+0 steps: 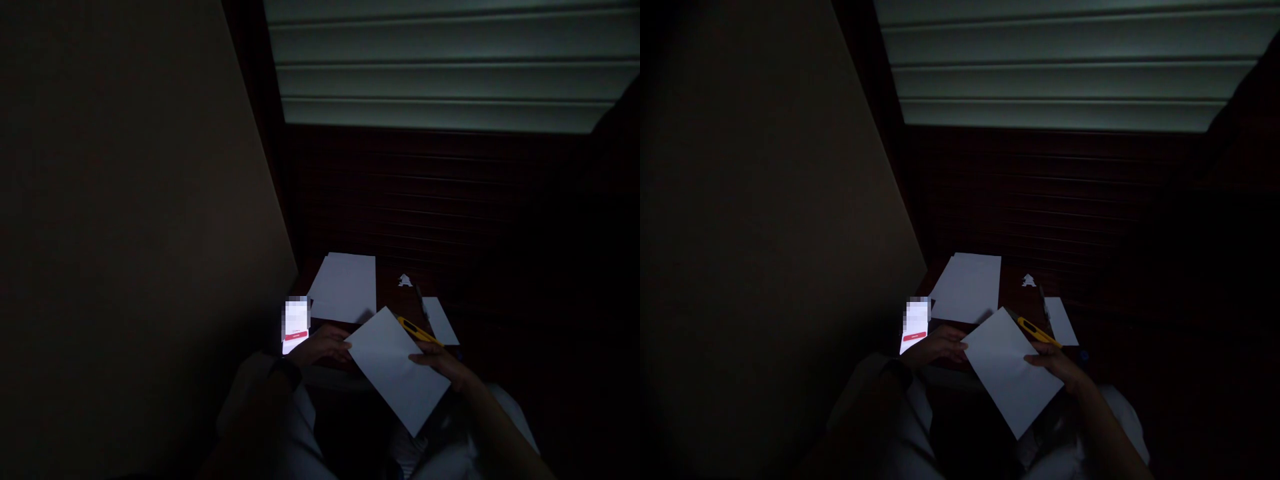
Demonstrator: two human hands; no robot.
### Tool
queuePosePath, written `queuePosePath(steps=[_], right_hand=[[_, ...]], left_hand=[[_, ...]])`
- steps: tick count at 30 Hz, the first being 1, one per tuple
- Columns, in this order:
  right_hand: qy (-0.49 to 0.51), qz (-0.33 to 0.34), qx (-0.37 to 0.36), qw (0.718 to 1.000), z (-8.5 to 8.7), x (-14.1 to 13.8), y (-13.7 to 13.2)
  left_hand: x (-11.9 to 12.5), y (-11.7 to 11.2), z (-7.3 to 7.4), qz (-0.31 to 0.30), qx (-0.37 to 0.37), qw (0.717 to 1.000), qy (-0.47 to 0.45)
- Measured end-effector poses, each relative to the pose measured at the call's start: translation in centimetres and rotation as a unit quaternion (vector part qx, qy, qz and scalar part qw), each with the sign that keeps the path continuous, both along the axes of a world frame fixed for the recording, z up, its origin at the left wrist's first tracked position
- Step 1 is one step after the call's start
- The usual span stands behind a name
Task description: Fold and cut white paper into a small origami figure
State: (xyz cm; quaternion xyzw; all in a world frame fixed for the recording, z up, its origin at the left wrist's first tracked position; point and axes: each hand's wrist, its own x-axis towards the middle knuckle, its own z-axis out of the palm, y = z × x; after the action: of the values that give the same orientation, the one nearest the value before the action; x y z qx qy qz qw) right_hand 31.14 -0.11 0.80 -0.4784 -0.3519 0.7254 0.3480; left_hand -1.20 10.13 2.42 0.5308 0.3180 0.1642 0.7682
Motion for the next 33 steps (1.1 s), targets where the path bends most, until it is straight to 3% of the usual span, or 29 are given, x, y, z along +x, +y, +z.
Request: queuePosePath(steps=[4, 11, 15, 20, 24, 30, 33], right_hand=[[-0.018, -0.005, -0.003, 1.0, -0.1, 0.1, 0.1], [-0.107, -0.033, 0.001, 0.994, -1.9, 1.2, 0.3], [-0.121, -0.044, 0.021, 0.991, -1.8, 1.0, 0.1], [-0.129, -0.109, 0.076, 0.983, -1.5, -1.1, -0.4], [-0.128, -0.168, 0.115, 0.971, -2.4, -3.6, -0.9], [-0.198, -0.155, 0.208, 0.945, -2.3, -5.8, -2.1], [-0.199, -0.136, 0.203, 0.949, -1.4, -6.4, -3.0]], left_hand=[[0.0, 0.1, 0.0, 0.002, -0.01, 1.0, 0.0], [0.1, 0.2, -0.6, 0.058, -0.04, 0.997, -0.013], [0.6, -0.3, -0.3, 0.106, -0.051, 0.992, -0.049], [2.4, -2.1, -0.3, 0.196, -0.086, 0.969, -0.12], [3.7, -3.3, -0.3, 0.205, -0.078, 0.969, -0.113], [4.3, -4.0, -0.5, 0.244, -0.024, 0.969, -0.044], [4.3, -3.9, -1.2, 0.256, 0.017, 0.966, -0.023]])
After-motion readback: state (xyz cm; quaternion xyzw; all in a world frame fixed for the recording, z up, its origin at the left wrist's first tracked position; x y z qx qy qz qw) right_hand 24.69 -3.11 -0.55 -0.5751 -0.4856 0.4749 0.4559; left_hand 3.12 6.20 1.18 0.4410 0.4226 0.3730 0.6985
